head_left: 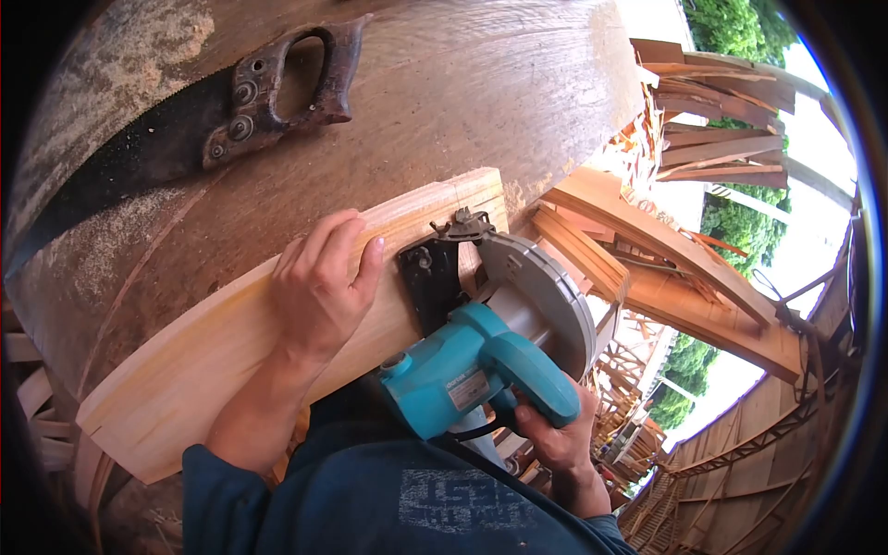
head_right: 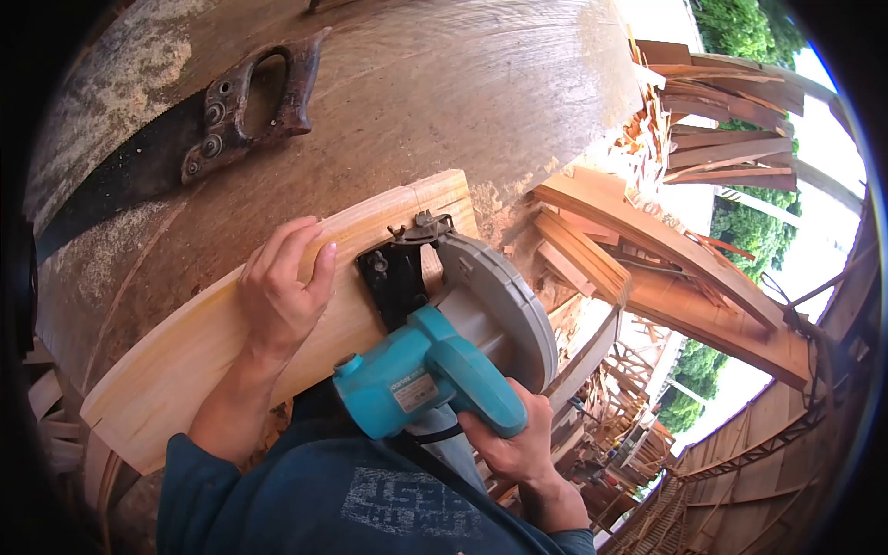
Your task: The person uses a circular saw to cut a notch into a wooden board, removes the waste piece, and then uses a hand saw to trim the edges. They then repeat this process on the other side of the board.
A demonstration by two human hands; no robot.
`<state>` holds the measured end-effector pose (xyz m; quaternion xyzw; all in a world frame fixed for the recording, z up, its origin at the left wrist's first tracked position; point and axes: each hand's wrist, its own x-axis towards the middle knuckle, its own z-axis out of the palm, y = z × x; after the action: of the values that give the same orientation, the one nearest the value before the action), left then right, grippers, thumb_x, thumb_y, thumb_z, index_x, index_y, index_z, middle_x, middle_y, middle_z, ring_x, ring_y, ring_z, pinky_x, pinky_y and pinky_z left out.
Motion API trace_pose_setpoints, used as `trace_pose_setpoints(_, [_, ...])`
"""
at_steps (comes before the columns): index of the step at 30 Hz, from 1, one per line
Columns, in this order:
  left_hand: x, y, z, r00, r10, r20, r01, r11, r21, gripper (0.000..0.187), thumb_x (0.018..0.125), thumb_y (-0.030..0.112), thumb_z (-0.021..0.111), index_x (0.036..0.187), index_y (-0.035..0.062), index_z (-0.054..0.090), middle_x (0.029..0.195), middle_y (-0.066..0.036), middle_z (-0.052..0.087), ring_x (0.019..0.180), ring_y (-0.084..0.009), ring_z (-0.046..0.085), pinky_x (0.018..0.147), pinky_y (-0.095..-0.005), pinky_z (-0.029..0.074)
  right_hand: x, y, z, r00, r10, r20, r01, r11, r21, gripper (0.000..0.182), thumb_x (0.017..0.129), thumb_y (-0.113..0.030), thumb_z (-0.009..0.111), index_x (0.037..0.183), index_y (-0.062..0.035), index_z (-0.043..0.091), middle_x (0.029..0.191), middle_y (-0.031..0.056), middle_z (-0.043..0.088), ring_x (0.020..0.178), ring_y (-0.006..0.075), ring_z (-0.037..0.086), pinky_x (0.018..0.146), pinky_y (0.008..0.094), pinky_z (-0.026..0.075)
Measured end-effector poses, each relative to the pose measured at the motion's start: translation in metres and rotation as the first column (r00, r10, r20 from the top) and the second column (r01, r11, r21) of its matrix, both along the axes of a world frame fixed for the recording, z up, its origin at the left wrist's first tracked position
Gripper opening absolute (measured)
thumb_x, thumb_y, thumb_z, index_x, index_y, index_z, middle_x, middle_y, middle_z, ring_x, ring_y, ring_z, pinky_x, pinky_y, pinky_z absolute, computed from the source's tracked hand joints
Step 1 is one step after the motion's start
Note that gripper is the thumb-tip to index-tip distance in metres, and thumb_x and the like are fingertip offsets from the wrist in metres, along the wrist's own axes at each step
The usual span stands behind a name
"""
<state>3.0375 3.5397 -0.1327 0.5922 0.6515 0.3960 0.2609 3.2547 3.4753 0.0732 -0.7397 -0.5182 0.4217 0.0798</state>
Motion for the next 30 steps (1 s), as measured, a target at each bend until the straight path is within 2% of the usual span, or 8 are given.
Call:
trace_pose_setpoints(5, [-0.001, 0.002, 0.004, 0.995, 0.040, 0.086, -0.041, 0.999, 0.008, 0.015, 0.089, 0.013, 0.067, 0.096, 0.0003, 0.068, 0.089, -0.014, 0.069, 0.085, -0.0347, 0.067, 0.077, -0.0418, 0.053, -0.001, 0.005, 0.000, 1.000, 0.003, -0.007, -0.003, 1.000, -0.004, 0.028, 0.077, -0.014, 0.078, 0.099, 0.0018, 0.068, 0.077, 0.0114, 0.068, 0.066, 0.0197, 0.066, 0.063, 0.0307, 0.051])
trace_pose_setpoints(17, [-0.012, 0.000, 0.005, 0.979, 0.012, 0.206, -0.001, 0.999, -0.054, 0.021, 0.096, 0.013, 0.055, 0.093, -0.0040, 0.067, 0.090, -0.020, 0.070, 0.083, -0.0381, 0.068, 0.077, -0.0418, 0.053, -0.004, 0.012, -0.002, 1.000, 0.004, -0.008, -0.004, 1.000, -0.003, 0.028, 0.078, -0.014, 0.078, 0.099, 0.0016, 0.068, 0.075, 0.0107, 0.068, 0.065, 0.0191, 0.065, 0.062, 0.0309, 0.051])
trace_pose_setpoints(20, [-0.011, 0.001, -0.001, 0.984, 0.034, 0.177, -0.043, 0.998, 0.044, 0.015, 0.093, 0.013, 0.058, 0.092, 0.0008, 0.067, 0.083, -0.015, 0.069, 0.073, -0.0352, 0.065, 0.068, -0.0417, 0.053, -0.004, 0.011, 0.000, 1.000, -0.013, -0.024, 0.013, 1.000, -0.014, 0.027, 0.078, -0.014, 0.079, 0.097, 0.0014, 0.068, 0.074, 0.0103, 0.068, 0.064, 0.0184, 0.065, 0.061, 0.0310, 0.050])
trace_pose_setpoints(27, [-0.010, 0.002, -0.002, 0.981, 0.030, 0.193, -0.042, 0.998, 0.054, 0.014, 0.092, 0.011, 0.059, 0.092, 0.0001, 0.067, 0.083, -0.016, 0.069, 0.073, -0.0350, 0.066, 0.067, -0.0412, 0.053, -0.007, 0.012, 0.001, 0.999, -0.044, -0.015, 0.043, 0.998, -0.037, 0.025, 0.078, -0.013, 0.079, 0.095, 0.0005, 0.067, 0.074, 0.0097, 0.067, 0.064, 0.0184, 0.064, 0.061, 0.0312, 0.050])
trace_pose_setpoints(30, [-0.012, 0.002, 0.000, 0.976, 0.024, 0.215, -0.034, 0.999, 0.042, 0.014, 0.092, 0.011, 0.059, 0.092, 0.0000, 0.067, 0.084, -0.016, 0.069, 0.074, -0.0352, 0.066, 0.067, -0.0410, 0.053, -0.007, 0.016, 0.000, 1.000, -0.004, 0.008, 0.004, 1.000, -0.031, 0.024, 0.078, -0.013, 0.078, 0.094, 0.0004, 0.067, 0.073, 0.0094, 0.067, 0.064, 0.0185, 0.063, 0.061, 0.0309, 0.050])
